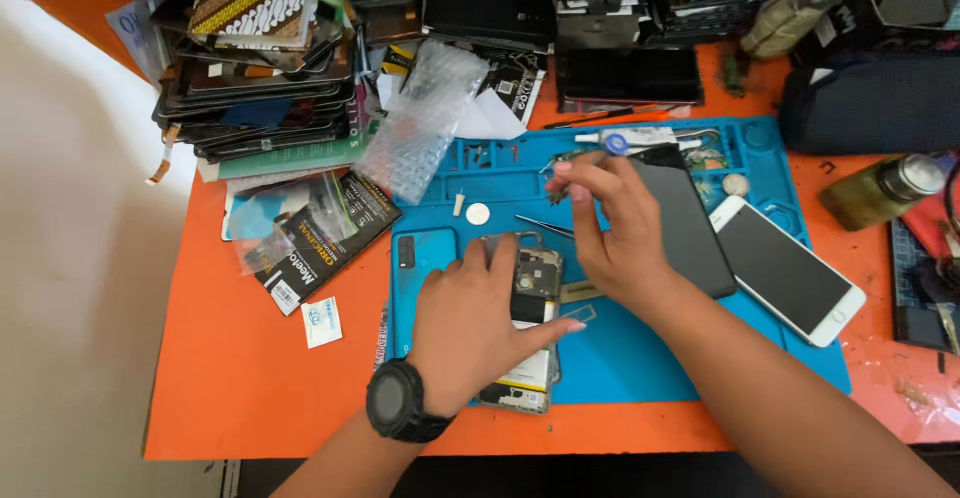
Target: The person disassembles a smartphone by removing the back cover and unscrewing internal components. They use a screwdriver to remove screws from the camera module and battery area, then place the screws on the workbench.
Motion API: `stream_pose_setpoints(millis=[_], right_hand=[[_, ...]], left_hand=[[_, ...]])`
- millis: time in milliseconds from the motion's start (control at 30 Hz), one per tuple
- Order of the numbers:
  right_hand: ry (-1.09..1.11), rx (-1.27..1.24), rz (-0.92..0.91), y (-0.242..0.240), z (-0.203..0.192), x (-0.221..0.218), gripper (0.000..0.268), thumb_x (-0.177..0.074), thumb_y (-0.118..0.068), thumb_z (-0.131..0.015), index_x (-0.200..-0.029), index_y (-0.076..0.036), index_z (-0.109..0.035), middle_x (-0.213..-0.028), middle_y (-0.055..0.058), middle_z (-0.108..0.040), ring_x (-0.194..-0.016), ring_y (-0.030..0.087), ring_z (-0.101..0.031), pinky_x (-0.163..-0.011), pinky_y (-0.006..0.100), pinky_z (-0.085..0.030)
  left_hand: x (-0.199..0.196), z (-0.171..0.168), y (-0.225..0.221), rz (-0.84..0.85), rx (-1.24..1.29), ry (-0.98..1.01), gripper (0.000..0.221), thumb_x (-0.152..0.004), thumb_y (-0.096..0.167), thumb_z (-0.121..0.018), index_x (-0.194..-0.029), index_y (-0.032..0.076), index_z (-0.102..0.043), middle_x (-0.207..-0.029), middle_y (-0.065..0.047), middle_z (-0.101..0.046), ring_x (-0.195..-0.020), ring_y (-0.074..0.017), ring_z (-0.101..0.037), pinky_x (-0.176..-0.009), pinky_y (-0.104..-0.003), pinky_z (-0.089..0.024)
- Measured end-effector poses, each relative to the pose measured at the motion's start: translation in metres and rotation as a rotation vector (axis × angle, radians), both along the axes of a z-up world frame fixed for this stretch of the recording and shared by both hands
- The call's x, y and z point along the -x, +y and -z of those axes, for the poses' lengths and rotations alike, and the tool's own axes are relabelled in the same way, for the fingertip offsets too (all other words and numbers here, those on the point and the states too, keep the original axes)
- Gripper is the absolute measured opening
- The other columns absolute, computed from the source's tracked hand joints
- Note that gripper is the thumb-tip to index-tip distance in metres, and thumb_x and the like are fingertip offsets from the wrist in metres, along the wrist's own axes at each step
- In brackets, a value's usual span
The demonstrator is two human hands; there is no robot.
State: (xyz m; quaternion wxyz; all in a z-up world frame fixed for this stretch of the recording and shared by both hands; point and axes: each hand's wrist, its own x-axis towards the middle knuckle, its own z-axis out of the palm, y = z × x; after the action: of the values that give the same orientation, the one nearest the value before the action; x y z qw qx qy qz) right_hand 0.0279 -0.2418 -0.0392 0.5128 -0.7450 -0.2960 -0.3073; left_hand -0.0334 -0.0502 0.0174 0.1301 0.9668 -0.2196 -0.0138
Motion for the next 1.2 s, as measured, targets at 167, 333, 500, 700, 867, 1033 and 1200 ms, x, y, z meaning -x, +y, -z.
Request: stream_pose_setpoints(millis=[167, 333, 500, 700, 867, 1033, 1200], right_hand=[[0.102, -0.115, -0.036, -0.002, 0.005, 0.003, 0.061, -0.099, 0.012, -0.065, -0.150, 0.002, -0.031, -0.103, 0.024, -0.072, -0.087, 0.044, -0.078, -0.074, 0.055, -0.067], [0.287, -0.324, -0.059, 0.001, 0.002, 0.010, 0.072, -0.098, 0.012, -0.068, -0.154, -0.002, -0.024, -0.101, 0.026, -0.072, -0.091, 0.041, -0.079, -0.079, 0.047, -0.069], [0.426, -0.424, 0.039, 0.001, 0.002, 0.012, 0.071, -0.095, 0.002, -0.079, -0.147, -0.007, -0.031, -0.097, 0.023, -0.077, -0.083, 0.033, -0.080, -0.061, 0.032, -0.065], [0.412, -0.457, 0.000, -0.001, 0.014, 0.007, 0.078, -0.091, 0.006, -0.080, -0.149, -0.007, -0.029, -0.098, 0.026, -0.076, -0.082, 0.033, -0.080, -0.062, 0.036, -0.070], [0.361, -0.444, 0.000, -0.002, 0.010, 0.008, 0.076, -0.093, 0.008, -0.078, -0.149, -0.008, -0.028, -0.100, 0.029, -0.075, -0.084, 0.037, -0.080, -0.062, 0.039, -0.070], [0.329, -0.400, 0.016, -0.003, 0.009, 0.010, 0.073, -0.094, 0.009, -0.075, -0.147, -0.007, -0.027, -0.101, 0.029, -0.075, -0.084, 0.038, -0.079, -0.061, 0.040, -0.070], [0.241, -0.371, 0.004, -0.001, 0.011, 0.008, 0.076, -0.093, 0.013, -0.074, -0.147, -0.005, -0.023, -0.105, 0.031, -0.074, -0.088, 0.043, -0.079, -0.063, 0.044, -0.071]], left_hand=[[-0.010, -0.008, -0.011, -0.070, -0.052, -0.016, 0.092, -0.082, 0.079, -0.067, -0.130, 0.000, -0.063, -0.102, -0.027, -0.070, -0.078, -0.0401, -0.076, -0.059, -0.044, -0.059], [-0.046, -0.013, -0.004, -0.114, 0.170, -0.222, 0.060, -0.079, 0.047, -0.087, -0.114, 0.002, -0.067, -0.089, -0.017, -0.072, -0.074, -0.0356, -0.076, -0.058, -0.043, -0.058], [-0.060, 0.019, -0.003, 0.169, 0.826, 0.092, 0.020, -0.090, 0.010, -0.080, -0.107, 0.005, -0.071, -0.094, -0.014, -0.075, -0.094, -0.0338, -0.076, -0.082, -0.048, -0.055], [-0.056, 0.016, 0.000, 0.163, 0.901, 0.063, 0.017, -0.092, 0.006, -0.077, -0.108, 0.004, -0.073, -0.096, -0.015, -0.077, -0.090, -0.0319, -0.077, -0.080, -0.046, -0.057], [-0.060, 0.023, 0.000, 0.160, 0.929, -0.015, 0.018, -0.090, 0.007, -0.079, -0.108, 0.008, -0.074, -0.095, -0.011, -0.077, -0.088, -0.0271, -0.076, -0.078, -0.042, -0.055], [-0.061, 0.028, 0.001, 0.212, 0.934, -0.055, 0.015, -0.094, 0.005, -0.076, -0.109, 0.008, -0.075, -0.097, -0.012, -0.077, -0.089, -0.0290, -0.076, -0.083, -0.047, -0.058], [-0.062, 0.035, 0.003, 0.192, 0.892, -0.111, 0.027, -0.095, 0.008, -0.076, -0.121, 0.009, -0.072, -0.104, -0.011, -0.076, -0.091, -0.0264, -0.075, -0.084, -0.048, -0.058]])
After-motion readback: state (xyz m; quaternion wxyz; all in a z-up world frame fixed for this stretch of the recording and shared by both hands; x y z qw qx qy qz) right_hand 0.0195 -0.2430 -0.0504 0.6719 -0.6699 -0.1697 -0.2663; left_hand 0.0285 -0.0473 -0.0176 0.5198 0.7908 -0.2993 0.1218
